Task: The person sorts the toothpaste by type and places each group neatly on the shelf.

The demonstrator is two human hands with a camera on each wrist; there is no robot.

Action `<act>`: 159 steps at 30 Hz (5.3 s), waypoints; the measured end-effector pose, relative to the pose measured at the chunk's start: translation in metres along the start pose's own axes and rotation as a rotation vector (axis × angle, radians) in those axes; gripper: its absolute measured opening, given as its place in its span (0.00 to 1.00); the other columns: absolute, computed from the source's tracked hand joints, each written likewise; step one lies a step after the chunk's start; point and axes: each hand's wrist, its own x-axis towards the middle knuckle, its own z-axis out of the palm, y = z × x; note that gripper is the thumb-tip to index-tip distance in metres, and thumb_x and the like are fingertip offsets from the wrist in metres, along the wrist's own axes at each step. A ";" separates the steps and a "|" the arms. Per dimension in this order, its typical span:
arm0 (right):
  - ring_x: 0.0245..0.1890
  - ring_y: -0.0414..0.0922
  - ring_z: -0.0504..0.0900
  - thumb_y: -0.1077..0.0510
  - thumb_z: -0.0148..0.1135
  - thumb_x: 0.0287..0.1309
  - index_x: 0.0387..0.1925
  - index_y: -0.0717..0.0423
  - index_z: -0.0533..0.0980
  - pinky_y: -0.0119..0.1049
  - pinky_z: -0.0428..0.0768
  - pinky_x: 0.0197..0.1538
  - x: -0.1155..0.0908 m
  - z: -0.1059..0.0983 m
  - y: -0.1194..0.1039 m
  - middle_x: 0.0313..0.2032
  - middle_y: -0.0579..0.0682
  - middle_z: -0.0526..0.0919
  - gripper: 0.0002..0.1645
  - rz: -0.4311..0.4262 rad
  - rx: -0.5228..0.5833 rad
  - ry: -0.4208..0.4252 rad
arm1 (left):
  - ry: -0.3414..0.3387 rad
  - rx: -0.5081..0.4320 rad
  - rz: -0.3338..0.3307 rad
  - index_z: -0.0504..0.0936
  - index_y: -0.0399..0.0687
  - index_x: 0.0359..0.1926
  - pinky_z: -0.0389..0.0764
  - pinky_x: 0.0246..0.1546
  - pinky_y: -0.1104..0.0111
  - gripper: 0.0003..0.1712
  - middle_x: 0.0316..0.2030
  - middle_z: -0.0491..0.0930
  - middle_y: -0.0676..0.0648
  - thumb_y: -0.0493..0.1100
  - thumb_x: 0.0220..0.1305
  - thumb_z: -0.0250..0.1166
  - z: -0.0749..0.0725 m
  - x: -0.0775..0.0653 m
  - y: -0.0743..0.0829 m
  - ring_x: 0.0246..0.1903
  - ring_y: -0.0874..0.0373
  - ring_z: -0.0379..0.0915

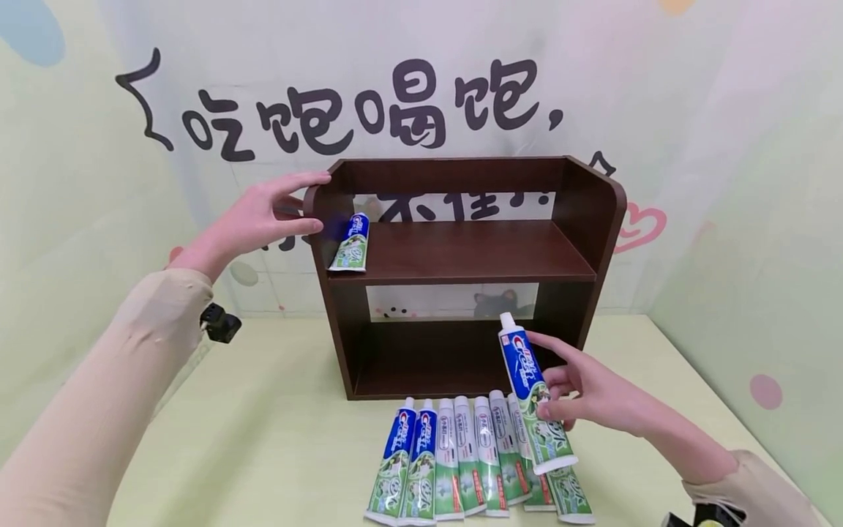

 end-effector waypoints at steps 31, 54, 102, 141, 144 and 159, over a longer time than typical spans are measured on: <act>0.45 0.49 0.86 0.60 0.72 0.55 0.76 0.35 0.50 0.41 0.87 0.39 0.106 -0.020 -0.081 0.51 0.57 0.84 0.56 -0.077 0.006 0.261 | 0.022 -0.019 0.014 0.66 0.66 0.72 0.73 0.47 0.87 0.40 0.73 0.64 0.56 0.46 0.61 0.71 0.003 0.001 -0.003 0.46 0.75 0.77; 0.49 0.49 0.85 0.58 0.71 0.56 0.75 0.36 0.54 0.38 0.87 0.41 0.180 -0.026 -0.113 0.53 0.56 0.84 0.52 -0.132 0.114 0.343 | 0.037 -0.015 0.037 0.67 0.61 0.71 0.73 0.47 0.88 0.38 0.72 0.65 0.54 0.44 0.61 0.70 0.004 0.001 -0.004 0.45 0.73 0.76; 0.49 0.50 0.84 0.61 0.69 0.58 0.76 0.39 0.53 0.37 0.86 0.43 0.236 -0.015 -0.122 0.54 0.58 0.82 0.51 -0.143 0.100 0.339 | 0.034 -0.039 0.025 0.67 0.61 0.71 0.74 0.44 0.88 0.39 0.73 0.64 0.53 0.44 0.61 0.71 0.004 0.000 -0.002 0.43 0.80 0.75; 0.54 0.49 0.73 0.57 0.68 0.60 0.77 0.33 0.49 0.40 0.77 0.57 0.225 -0.013 -0.107 0.60 0.56 0.70 0.53 -0.096 -0.140 0.178 | 0.023 -0.065 0.029 0.67 0.58 0.72 0.76 0.45 0.87 0.38 0.72 0.65 0.51 0.43 0.62 0.70 0.005 0.000 -0.001 0.43 0.78 0.76; 0.54 0.49 0.73 0.56 0.68 0.60 0.77 0.35 0.49 0.40 0.78 0.57 0.224 -0.013 -0.107 0.60 0.56 0.70 0.52 -0.101 -0.152 0.168 | 0.025 -0.064 0.030 0.67 0.57 0.72 0.76 0.45 0.87 0.38 0.72 0.65 0.51 0.42 0.62 0.70 0.006 0.000 -0.001 0.43 0.78 0.76; 0.58 0.50 0.74 0.52 0.68 0.60 0.77 0.45 0.53 0.43 0.76 0.64 0.226 -0.015 -0.111 0.61 0.56 0.73 0.49 -0.048 -0.269 0.143 | 0.036 -0.067 0.034 0.67 0.57 0.72 0.76 0.43 0.87 0.38 0.73 0.65 0.50 0.42 0.62 0.70 0.003 -0.001 -0.001 0.42 0.79 0.77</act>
